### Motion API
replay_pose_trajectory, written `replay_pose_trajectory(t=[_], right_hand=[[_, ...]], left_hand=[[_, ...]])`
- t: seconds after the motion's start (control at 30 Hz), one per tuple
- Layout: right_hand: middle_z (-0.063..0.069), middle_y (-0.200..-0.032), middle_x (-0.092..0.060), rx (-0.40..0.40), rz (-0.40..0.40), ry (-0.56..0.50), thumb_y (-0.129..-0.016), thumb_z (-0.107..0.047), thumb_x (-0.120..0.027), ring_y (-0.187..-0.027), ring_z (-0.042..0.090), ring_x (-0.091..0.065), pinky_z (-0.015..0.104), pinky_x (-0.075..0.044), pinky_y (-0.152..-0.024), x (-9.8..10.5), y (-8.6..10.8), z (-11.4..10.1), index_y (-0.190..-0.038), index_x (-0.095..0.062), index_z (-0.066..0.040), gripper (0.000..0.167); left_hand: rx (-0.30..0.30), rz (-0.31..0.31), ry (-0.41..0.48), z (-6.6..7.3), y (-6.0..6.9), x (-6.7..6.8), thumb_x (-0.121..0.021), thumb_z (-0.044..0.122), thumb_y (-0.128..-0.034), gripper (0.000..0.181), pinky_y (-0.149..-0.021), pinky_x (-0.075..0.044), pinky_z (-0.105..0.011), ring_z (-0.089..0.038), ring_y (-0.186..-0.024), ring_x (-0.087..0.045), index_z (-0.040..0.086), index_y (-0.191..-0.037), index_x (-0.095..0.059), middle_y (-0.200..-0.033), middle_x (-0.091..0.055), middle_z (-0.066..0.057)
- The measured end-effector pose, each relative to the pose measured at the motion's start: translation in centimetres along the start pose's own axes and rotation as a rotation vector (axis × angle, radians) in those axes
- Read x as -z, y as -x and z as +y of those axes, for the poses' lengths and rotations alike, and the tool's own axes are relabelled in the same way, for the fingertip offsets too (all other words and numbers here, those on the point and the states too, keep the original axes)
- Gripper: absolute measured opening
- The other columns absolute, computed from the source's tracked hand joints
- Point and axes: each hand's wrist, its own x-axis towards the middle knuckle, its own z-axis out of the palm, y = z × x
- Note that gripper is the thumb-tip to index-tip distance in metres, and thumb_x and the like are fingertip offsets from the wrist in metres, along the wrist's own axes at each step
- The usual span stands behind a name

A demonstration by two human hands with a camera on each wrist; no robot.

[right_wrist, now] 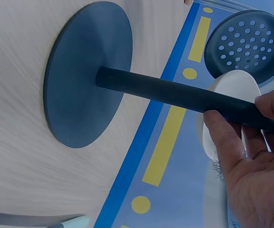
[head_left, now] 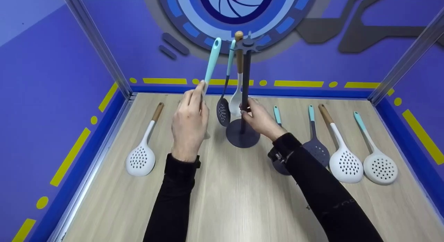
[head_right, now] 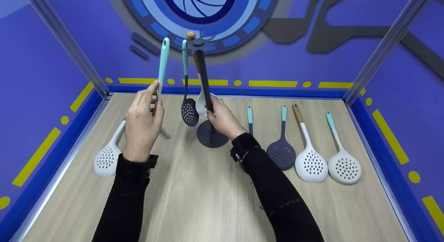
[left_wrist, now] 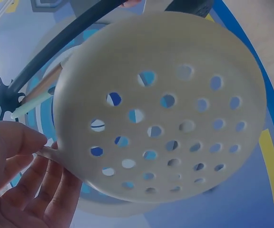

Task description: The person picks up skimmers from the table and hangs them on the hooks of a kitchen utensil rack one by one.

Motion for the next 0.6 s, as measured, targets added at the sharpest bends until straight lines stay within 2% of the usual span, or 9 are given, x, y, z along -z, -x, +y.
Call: replay_pose_trajectory(t=[0.6], right_hand=[[0.012, -0.130, -0.058, -0.025, -0.015, -0.006, -0.106, -0.009, -0.054, -0.123, 0.030, -0.063, 0.040, -0.059, -0.097, -0.02, 0.03, -0.13, -0.125, -0.056, -0.007, 0.018]], left_hand=[[-0.040, 0.016, 0.029, 0.73, 0.62, 0.15, -0.062, 0.014, -0.1042, 0.050, -0.083, -0.062, -0.038, -0.025, -0.099, -0.069, 0.022, -0.153, -0.054, -0.123, -0.069, -0.009]])
